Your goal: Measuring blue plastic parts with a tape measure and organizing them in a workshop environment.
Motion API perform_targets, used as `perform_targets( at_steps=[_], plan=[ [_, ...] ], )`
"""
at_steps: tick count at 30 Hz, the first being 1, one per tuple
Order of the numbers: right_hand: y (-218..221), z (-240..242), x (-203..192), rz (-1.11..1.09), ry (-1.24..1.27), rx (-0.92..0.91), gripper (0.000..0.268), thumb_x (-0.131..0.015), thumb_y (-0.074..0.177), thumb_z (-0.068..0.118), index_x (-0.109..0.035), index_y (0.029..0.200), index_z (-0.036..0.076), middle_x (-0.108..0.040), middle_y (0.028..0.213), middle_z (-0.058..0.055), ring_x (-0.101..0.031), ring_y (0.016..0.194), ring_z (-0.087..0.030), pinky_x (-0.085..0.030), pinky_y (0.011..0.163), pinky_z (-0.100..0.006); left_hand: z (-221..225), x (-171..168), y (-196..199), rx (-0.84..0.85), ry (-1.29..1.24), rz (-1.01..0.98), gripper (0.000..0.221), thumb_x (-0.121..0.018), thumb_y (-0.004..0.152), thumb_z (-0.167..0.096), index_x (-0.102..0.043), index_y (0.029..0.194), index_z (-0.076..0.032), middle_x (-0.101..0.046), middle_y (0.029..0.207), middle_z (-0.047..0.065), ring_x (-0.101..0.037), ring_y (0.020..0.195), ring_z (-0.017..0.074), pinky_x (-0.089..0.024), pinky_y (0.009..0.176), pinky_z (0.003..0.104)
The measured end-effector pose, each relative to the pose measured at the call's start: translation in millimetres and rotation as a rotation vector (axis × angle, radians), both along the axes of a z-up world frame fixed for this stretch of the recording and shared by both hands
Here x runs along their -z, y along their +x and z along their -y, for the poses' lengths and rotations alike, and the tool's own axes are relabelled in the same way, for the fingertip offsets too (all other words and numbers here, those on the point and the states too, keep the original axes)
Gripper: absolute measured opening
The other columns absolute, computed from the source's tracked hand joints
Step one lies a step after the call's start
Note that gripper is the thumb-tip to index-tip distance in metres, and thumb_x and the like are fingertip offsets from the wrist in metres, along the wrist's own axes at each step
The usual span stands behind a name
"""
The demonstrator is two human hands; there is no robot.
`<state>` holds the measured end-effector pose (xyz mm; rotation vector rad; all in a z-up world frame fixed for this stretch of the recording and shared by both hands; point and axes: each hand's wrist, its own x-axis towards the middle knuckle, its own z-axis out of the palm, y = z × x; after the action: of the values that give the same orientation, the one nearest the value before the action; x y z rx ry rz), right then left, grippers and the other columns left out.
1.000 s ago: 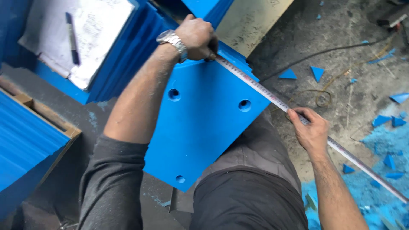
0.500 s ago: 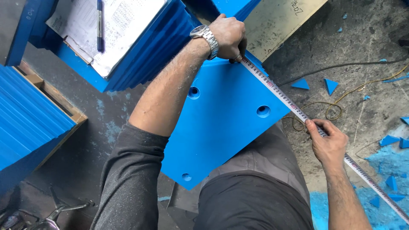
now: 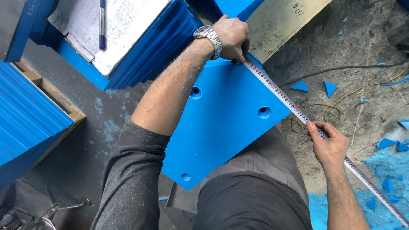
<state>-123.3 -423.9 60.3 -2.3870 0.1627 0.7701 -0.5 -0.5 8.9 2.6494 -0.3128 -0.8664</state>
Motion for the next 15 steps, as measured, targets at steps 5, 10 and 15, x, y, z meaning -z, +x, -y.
perform_targets(
  at_steps=[5, 10, 15],
  plan=[
    [0, -1, -1, -0.002, 0.001, 0.012, 0.029, -0.076, 0.104, 0.029, -0.074, 0.115, 0.002, -0.065, 0.078, -0.008, -0.05, 0.056, -0.014, -0.035, 0.044, -0.03, 1, -2, 0, -0.006, 0.008, -0.018, 0.036, -0.095, 0.07, -0.046, -0.082, 0.091, -0.02, -0.078, 0.086, -0.004, -0.068, 0.085, 0.0183, -0.041, 0.095, 0.046],
    [0, -6, -8, 0.117, 0.026, -0.045, 0.026, -0.076, 0.104, 0.023, -0.076, 0.112, -0.002, -0.071, 0.087, -0.008, -0.057, 0.07, -0.017, -0.044, 0.063, -0.029, -6, 55, 3, 0.153, 0.129, 0.181, 0.054, -0.096, 0.062, -0.063, -0.079, 0.088, -0.019, -0.076, 0.09, 0.005, -0.073, 0.087, 0.0275, -0.05, 0.088, 0.047],
    [0, -6, -7, 0.126, 0.063, -0.019, 0.021, -0.076, 0.101, 0.02, -0.077, 0.108, 0.0, -0.067, 0.079, -0.005, -0.052, 0.063, -0.014, -0.041, 0.058, -0.027, -11, 14, -1, 0.182, -0.01, 0.137, 0.032, -0.089, 0.074, -0.052, -0.084, 0.093, -0.027, -0.075, 0.086, 0.001, -0.068, 0.083, 0.03, -0.045, 0.083, 0.049]
  ],
)
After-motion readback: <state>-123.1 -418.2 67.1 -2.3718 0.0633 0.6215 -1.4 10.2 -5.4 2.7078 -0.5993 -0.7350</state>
